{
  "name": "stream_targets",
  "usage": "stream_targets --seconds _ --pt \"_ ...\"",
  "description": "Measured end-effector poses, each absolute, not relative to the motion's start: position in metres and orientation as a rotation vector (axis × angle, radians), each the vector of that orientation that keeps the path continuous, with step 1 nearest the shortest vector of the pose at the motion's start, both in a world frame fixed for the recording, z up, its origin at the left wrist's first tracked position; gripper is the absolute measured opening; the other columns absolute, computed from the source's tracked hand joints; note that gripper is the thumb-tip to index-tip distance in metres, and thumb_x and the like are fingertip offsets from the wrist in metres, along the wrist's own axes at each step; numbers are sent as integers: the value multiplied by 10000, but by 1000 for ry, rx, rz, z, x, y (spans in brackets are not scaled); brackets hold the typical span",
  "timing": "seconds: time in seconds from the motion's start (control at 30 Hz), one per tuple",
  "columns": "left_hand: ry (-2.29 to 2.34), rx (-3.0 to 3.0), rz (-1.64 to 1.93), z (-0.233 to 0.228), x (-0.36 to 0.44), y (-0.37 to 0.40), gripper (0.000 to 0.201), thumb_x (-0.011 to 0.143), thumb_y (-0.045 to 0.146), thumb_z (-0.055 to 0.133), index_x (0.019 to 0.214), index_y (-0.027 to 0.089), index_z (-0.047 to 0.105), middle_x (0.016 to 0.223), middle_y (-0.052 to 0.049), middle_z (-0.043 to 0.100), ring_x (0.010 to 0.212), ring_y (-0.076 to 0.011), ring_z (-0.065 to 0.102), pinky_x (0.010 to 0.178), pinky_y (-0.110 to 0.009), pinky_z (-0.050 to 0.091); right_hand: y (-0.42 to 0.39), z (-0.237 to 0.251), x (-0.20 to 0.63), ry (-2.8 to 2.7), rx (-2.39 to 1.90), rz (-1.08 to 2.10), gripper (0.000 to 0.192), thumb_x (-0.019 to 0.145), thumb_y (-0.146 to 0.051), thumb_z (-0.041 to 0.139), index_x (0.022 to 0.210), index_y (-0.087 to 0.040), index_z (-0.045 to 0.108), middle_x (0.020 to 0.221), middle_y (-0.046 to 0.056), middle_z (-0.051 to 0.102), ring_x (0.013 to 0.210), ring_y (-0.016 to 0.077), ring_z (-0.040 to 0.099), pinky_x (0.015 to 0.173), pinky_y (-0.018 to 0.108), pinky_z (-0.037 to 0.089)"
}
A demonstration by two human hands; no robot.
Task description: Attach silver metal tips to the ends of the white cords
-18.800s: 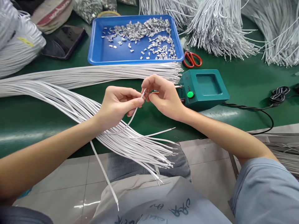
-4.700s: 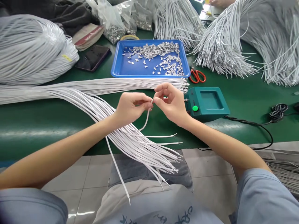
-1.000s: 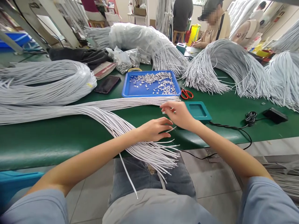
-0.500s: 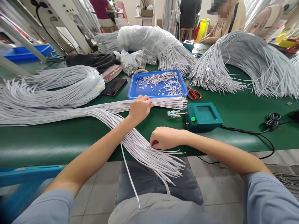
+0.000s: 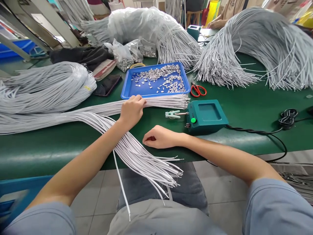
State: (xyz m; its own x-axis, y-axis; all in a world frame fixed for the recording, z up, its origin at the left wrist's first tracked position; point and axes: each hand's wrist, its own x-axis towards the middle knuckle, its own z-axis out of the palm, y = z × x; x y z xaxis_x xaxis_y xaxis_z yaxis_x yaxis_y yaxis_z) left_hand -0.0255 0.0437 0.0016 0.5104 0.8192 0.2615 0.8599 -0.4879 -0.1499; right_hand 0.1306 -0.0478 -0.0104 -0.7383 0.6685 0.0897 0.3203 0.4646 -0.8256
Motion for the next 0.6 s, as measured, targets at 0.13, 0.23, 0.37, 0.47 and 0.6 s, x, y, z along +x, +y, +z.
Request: stream_targets --seconds 0.13,0.23,0.37,0.47,0.6 --pt "-1438 -2493 -222 1 -24 44 287 882 25 403 958 129 660 1009 -149 657 966 -301 598 690 -382 438 -47 -10 130 -2322 -828 1171 207 847 -139 548 856 -104 753 657 3 653 551 64 490 594 193 397" --pt "-1489 -2506 -366 0 -24 47 264 890 47 405 953 133 648 980 -155 659 958 -295 596 761 -387 449 -46 -8 130 -2328 -842 1180 198 843 -125 555 858 -110 751 667 4 662 560 67 511 601 195 400" --pt "-1562 -2425 -801 0 -27 50 182 911 143 447 956 164 623 912 -101 679 862 -236 616 740 -334 436 -46 -6 129 -2313 -845 1191 186 841 -120 565 858 -111 750 680 5 669 571 69 520 613 198 409" --pt "-1409 -2503 -1089 8 -25 38 198 934 237 445 957 178 632 893 -73 692 757 -175 614 665 -278 414 -45 -8 128 -2302 -842 1201 178 845 -124 565 851 -112 742 677 -2 662 576 69 510 628 205 420" --pt "-861 -3026 -1102 25 -13 -5 265 934 288 456 858 198 693 773 -59 699 636 -139 594 583 -251 392 -42 -17 128 -2288 -866 1107 140 853 -130 572 847 -122 712 762 20 684 685 105 572 684 228 470"
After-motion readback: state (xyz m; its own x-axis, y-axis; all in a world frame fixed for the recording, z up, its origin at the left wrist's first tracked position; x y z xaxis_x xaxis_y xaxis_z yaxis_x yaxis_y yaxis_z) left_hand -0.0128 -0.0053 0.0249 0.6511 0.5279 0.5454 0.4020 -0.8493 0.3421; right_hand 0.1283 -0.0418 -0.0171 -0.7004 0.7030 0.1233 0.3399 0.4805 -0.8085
